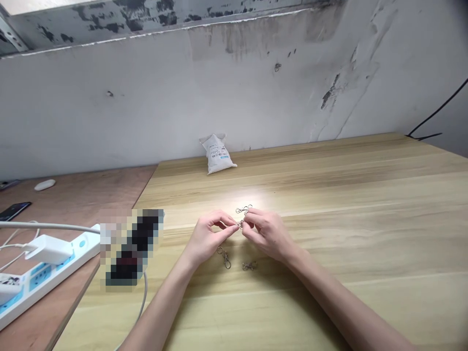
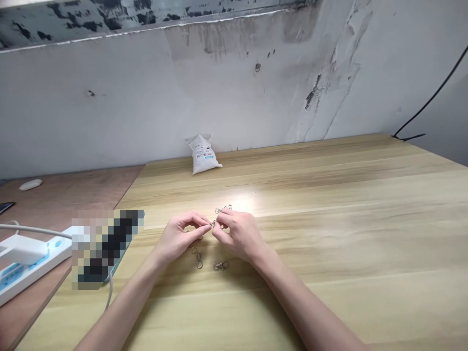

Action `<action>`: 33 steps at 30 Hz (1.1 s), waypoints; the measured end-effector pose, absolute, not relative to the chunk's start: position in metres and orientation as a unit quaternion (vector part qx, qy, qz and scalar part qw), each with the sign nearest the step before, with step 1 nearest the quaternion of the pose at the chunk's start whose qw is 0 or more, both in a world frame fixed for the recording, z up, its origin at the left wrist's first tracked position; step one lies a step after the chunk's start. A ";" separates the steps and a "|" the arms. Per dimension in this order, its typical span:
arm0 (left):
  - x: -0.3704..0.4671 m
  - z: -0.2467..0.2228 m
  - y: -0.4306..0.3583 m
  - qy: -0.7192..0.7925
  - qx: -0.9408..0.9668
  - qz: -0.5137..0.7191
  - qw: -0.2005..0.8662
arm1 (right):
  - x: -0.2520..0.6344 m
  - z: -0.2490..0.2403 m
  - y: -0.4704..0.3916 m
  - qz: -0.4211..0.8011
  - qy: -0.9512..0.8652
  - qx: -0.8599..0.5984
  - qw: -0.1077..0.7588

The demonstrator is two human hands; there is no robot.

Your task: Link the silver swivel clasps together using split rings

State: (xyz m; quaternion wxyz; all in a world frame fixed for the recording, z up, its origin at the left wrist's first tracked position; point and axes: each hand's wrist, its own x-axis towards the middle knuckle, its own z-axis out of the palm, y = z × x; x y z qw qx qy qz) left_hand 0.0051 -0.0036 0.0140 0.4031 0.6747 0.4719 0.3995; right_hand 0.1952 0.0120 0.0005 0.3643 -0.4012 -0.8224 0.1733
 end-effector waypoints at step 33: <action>-0.004 0.007 -0.001 0.507 0.716 0.345 0.334 | 0.196 -0.004 0.015 0.195 -0.843 -0.331 0.377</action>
